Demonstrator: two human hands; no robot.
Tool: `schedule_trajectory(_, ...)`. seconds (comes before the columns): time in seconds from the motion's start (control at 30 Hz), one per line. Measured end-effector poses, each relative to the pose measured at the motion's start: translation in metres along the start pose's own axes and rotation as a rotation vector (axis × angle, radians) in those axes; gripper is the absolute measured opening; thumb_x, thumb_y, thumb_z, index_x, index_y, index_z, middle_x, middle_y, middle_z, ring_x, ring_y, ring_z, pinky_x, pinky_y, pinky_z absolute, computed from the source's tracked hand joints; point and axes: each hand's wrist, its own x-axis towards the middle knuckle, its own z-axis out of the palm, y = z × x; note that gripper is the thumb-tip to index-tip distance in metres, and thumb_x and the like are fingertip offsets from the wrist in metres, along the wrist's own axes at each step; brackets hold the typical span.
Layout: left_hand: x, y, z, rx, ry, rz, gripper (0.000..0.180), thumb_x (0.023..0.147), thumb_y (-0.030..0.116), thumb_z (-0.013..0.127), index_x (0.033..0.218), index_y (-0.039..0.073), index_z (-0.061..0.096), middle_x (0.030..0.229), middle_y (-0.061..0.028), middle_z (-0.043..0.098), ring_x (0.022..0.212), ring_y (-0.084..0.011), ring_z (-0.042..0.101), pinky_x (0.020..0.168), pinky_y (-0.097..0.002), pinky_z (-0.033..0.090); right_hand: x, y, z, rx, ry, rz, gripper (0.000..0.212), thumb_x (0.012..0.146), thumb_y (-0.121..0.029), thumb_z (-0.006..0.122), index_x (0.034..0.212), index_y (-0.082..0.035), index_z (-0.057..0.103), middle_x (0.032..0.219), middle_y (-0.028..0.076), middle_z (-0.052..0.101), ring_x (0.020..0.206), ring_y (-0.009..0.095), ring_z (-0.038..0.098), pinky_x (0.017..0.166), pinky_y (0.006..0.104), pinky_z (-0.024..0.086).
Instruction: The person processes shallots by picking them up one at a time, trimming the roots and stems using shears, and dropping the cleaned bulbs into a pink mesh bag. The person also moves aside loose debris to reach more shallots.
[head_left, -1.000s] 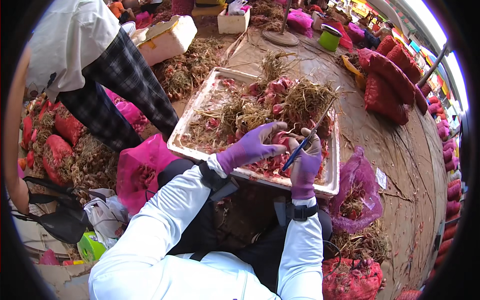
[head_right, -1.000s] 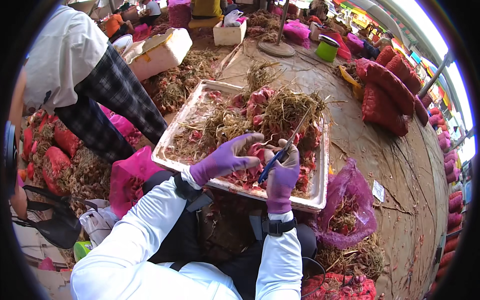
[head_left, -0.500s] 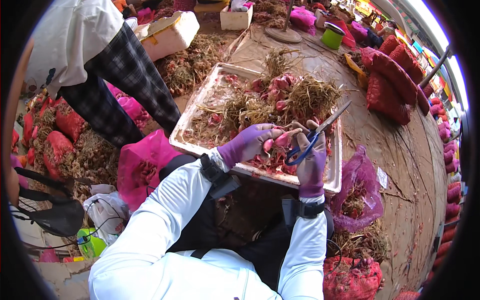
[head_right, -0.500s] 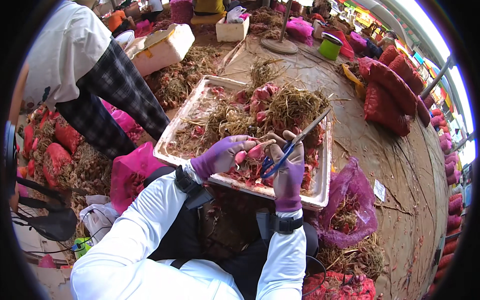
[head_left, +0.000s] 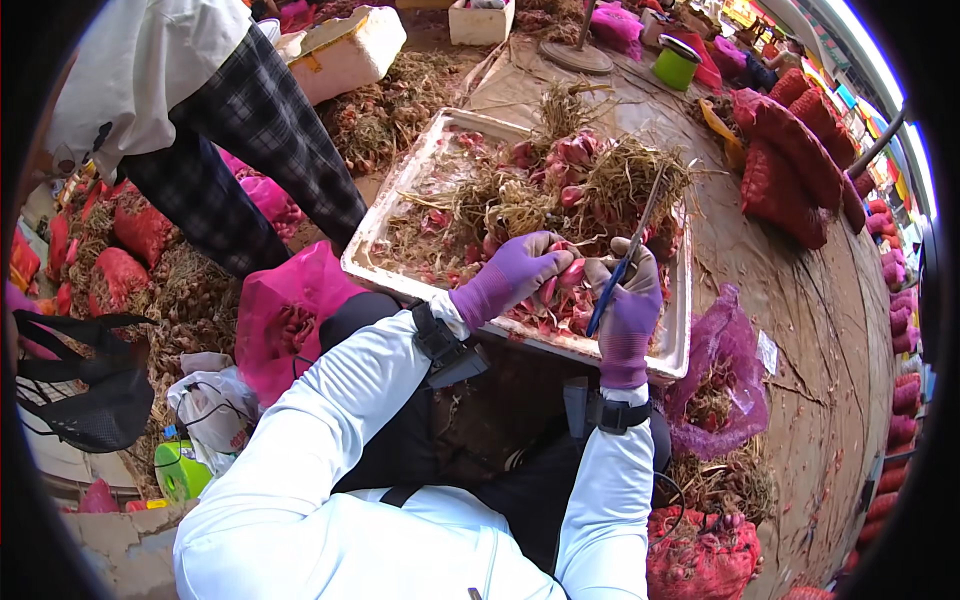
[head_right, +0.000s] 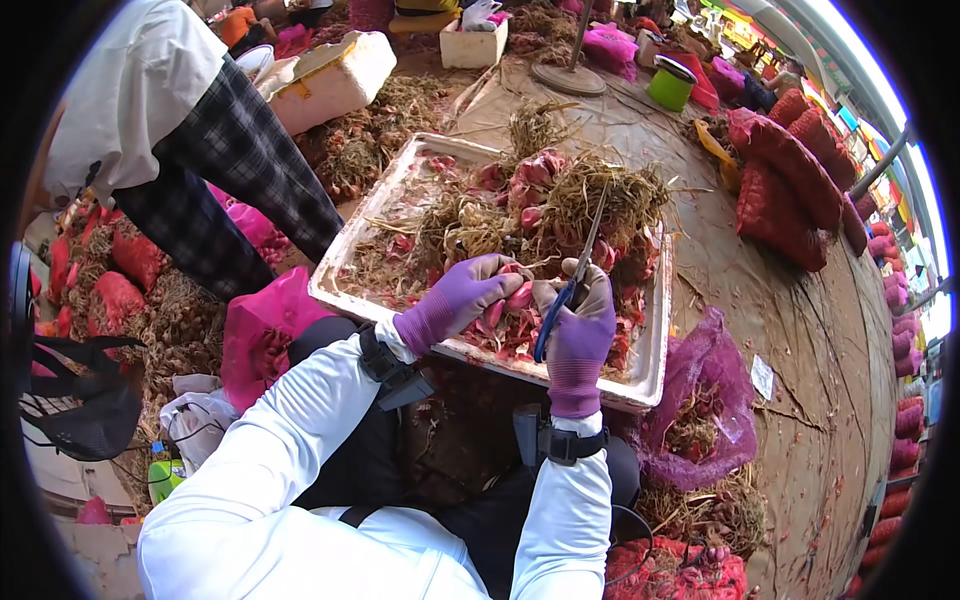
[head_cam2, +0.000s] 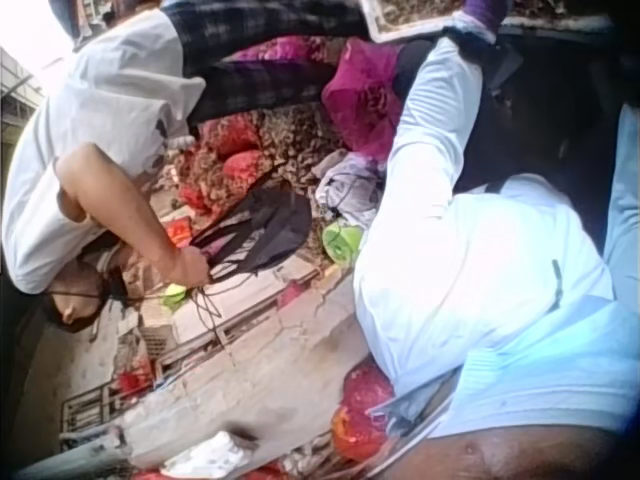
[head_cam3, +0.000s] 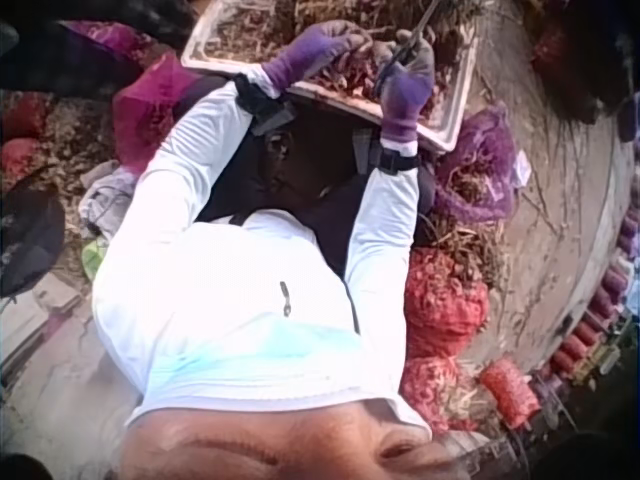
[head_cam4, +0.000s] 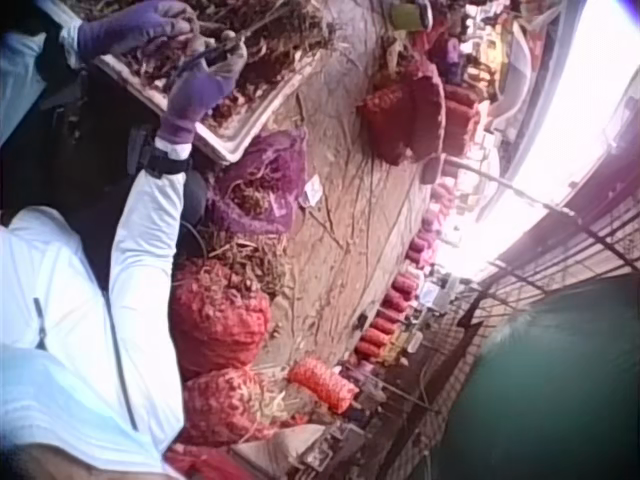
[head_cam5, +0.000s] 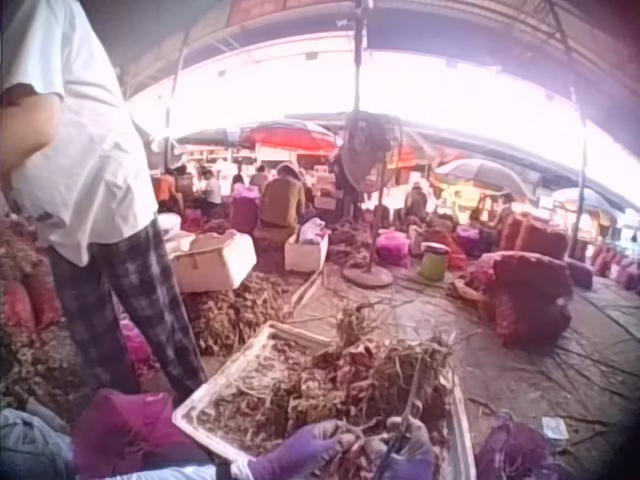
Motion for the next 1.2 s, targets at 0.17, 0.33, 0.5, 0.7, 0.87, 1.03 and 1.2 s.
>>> schedule_trajectory(0.17, 0.004, 0.001, 0.003, 0.072, 0.147, -0.03, 0.026, 0.096, 0.026, 0.055, 0.104, 0.002, 0.057, 0.079, 0.0, 0.06, 0.06, -0.0048, 0.057, 0.052, -0.0208, 0.047, -0.003, 0.003, 0.0, -0.004, 0.017, -0.008, 0.036, 0.081, -0.002, 0.07, 0.113, -0.001, 0.054, 0.08, -0.001, 0.059, 0.068, 0.006, 0.058, 0.059, 0.0169, 0.045)
schedule_trajectory(0.33, 0.016, -0.015, -0.017, -0.124, 0.181, -0.079, 0.025, 0.099, 0.027, 0.05, 0.095, 0.003, 0.057, 0.078, -0.0011, 0.061, 0.056, -0.0047, 0.055, 0.05, -0.0197, 0.047, -0.005, -0.015, 0.001, 0.171, -0.289, 0.082, 0.031, 0.082, -0.002, 0.064, 0.11, 0.0, 0.053, 0.076, 0.001, 0.059, 0.065, 0.009, 0.06, 0.057, 0.0194, 0.044)
schedule_trajectory(0.5, 0.014, -0.008, -0.013, -0.124, 0.192, 0.096, 0.027, 0.101, 0.025, 0.046, 0.102, 0.001, 0.059, 0.082, -0.0012, 0.063, 0.056, -0.0039, 0.054, 0.051, -0.0186, 0.046, 0.022, 0.024, -0.029, 0.049, 0.071, -0.018, 0.031, 0.089, -0.002, 0.06, 0.118, -0.002, 0.049, 0.095, 0.008, 0.063, 0.08, 0.011, 0.061, 0.07, 0.0222, 0.05)
schedule_trajectory(0.7, 0.018, -0.021, 0.008, -0.076, 0.116, 0.354, 0.029, 0.096, 0.007, 0.054, 0.124, -0.002, 0.053, 0.102, -0.0046, 0.064, 0.07, -0.0051, 0.06, 0.065, -0.0188, 0.05, -0.002, 0.026, 0.013, -0.13, -0.117, -0.138, 0.038, 0.084, 0.001, 0.068, 0.118, -0.002, 0.05, 0.106, 0.008, 0.062, 0.089, 0.01, 0.062, 0.078, 0.0223, 0.052)
schedule_trajectory(0.87, 0.002, 0.01, -0.006, -0.239, -0.163, 0.102, 0.043, 0.094, 0.01, 0.057, 0.134, 0.002, 0.046, 0.113, -0.0049, 0.061, 0.082, -0.0043, 0.057, 0.078, -0.0211, 0.05, 0.008, 0.024, -0.002, 0.294, 0.014, 0.09, 0.034, 0.085, 0.003, 0.065, 0.116, -0.003, 0.052, 0.102, 0.005, 0.061, 0.083, 0.008, 0.061, 0.072, 0.02, 0.052)
schedule_trajectory(1.03, 0.012, -0.001, -0.013, -0.027, -0.009, 0.132, 0.043, 0.096, 0.012, 0.056, 0.135, 0.001, 0.045, 0.123, -0.0017, 0.056, 0.101, -0.0063, 0.057, 0.088, -0.0238, 0.047, 0.007, 0.021, -0.005, 0.386, 0.052, 0.077, 0.035, 0.087, 0.002, 0.065, 0.118, -0.002, 0.052, 0.104, 0.006, 0.062, 0.088, 0.012, 0.063, 0.077, 0.0221, 0.053)
schedule_trajectory(1.2, 0.019, -0.007, -0.012, -0.049, -0.139, 0.262, 0.034, 0.095, 0.011, 0.057, 0.127, 0.0, 0.051, 0.112, -0.002, 0.061, 0.106, -0.0079, 0.057, 0.092, -0.0231, 0.046, 0.0, 0.017, 0.005, 0.213, -0.082, 0.002, 0.035, 0.091, -0.003, 0.062, 0.123, -0.001, 0.047, 0.111, 0.012, 0.062, 0.093, 0.011, 0.062, 0.08, 0.022, 0.052)
